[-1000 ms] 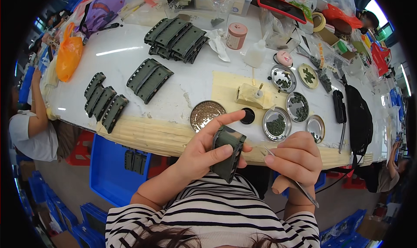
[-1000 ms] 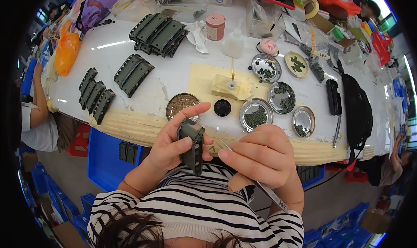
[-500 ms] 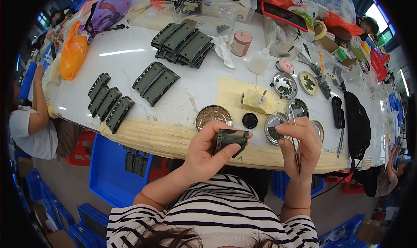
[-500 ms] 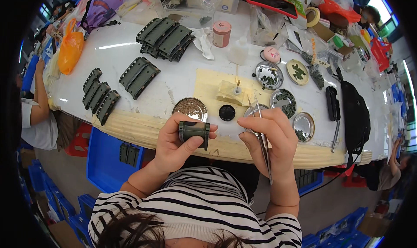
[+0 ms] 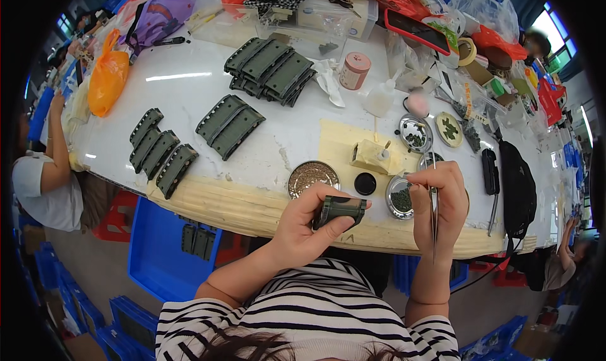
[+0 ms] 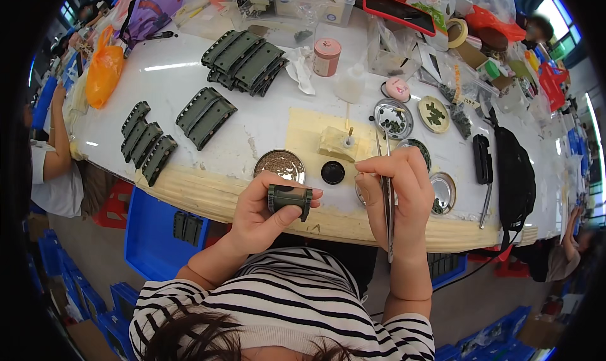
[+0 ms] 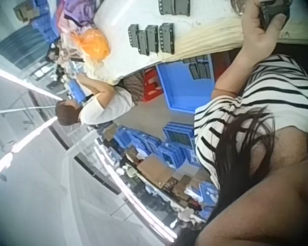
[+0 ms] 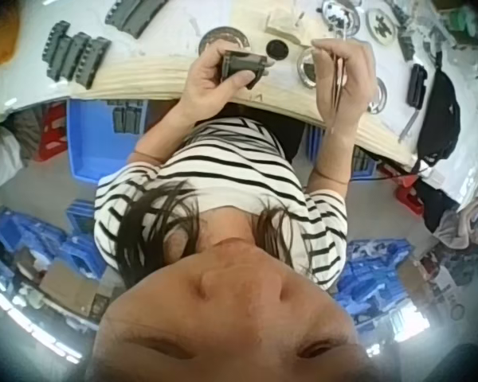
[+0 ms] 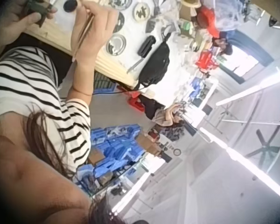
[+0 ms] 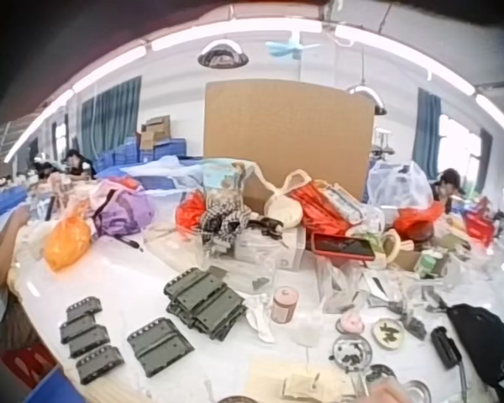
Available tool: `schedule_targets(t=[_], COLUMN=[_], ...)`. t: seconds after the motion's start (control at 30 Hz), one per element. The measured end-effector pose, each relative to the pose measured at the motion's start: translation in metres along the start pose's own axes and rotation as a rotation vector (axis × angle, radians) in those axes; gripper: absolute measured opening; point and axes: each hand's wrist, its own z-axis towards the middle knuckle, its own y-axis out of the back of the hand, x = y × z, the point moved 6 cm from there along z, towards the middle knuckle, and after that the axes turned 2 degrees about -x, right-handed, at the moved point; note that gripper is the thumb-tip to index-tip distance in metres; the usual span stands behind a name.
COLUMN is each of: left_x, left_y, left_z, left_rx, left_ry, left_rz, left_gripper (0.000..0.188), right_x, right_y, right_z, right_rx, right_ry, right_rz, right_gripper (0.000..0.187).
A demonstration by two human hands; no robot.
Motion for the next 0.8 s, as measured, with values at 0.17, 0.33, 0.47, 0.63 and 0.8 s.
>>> schedule_targets(t=[0.17, 0.33, 0.47, 0.63, 0.8], left_x=[0.003, -0.005, -0.008, -0.001, 0.001], left_y=[-0.003, -0.010, -0.014, -0.018, -0.019], left_z=[-0.001, 0.000, 0.002, -0.001, -0.005], left_rx=[0.000, 0.066, 0.078, 0.038, 0.071], left_ry=[0.115, 0.078, 0.001, 0.015, 0.002], left_rz=[-0.106, 0.076, 0.155, 0.107, 0.152], left_gripper=[0.024, 0.033, 0.034, 0.032, 0.027], right_x=[0.002, 0.021, 0.043, 0.025, 0.020], right_y=[-0.001, -0.013, -0.018, -0.021, -0.030], right_z=[0.002, -0.013, -0.015, -0.006, -0.005], right_rx=[0.043, 0.048, 0.259, 0.301, 0.349], right_ry=[0.049, 0.010, 0.293, 0.102, -0.133], right_rz=[0.040, 0.209, 0.126, 0.405, 0.550], right_gripper=[0.018, 0.035, 0.036, 0.017, 0.014])
